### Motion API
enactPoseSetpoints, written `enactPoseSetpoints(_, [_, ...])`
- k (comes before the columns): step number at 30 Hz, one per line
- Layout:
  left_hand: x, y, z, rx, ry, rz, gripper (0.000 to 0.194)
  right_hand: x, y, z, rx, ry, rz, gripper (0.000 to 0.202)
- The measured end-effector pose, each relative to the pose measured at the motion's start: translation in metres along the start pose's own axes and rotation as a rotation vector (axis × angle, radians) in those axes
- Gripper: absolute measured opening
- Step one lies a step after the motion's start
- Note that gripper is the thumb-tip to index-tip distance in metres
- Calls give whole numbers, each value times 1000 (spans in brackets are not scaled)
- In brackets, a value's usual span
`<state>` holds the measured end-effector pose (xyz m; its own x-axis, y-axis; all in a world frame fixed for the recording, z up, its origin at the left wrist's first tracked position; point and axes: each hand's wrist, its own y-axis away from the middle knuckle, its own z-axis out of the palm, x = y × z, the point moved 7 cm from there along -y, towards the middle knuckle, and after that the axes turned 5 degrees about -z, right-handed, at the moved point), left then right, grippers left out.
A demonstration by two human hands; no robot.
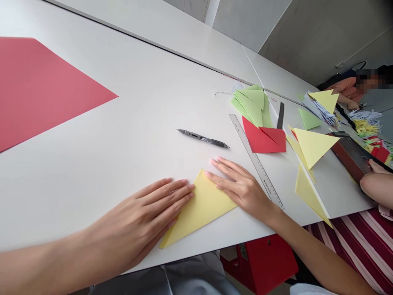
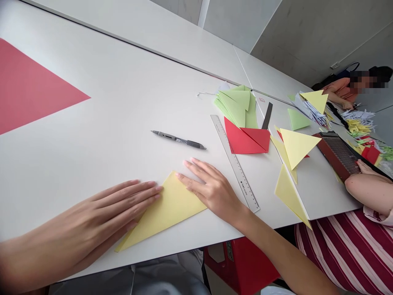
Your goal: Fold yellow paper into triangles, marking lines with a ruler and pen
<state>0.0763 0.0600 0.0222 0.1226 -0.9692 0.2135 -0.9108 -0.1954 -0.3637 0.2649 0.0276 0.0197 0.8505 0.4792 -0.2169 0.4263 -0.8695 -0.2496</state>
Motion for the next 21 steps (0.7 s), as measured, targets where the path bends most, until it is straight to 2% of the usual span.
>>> enactPoseSetpoints(4, [-1, 0, 2, -36, 6, -21, 54, 1, 2, 2, 7, 1, -1, 39])
enactPoseSetpoints(9, [0, -1, 5, -64, -9, -22, 53, -8, 4, -5, 110, 53, -29, 35])
enactPoseSetpoints(14, [-3, -1, 6, -58, 34, -42, 58, -36, 15, -5, 57, 93, -72, 43])
enactPoseSetpoints(19, [-4, 0, 10, -54, 37, -6, 61, -65, 33, 0, 40, 45, 18, 37])
enactPoseSetpoints(21, [-9, 0, 12, -68, 95, -47, 62, -77, 36, 6, -5, -9, 25, 39])
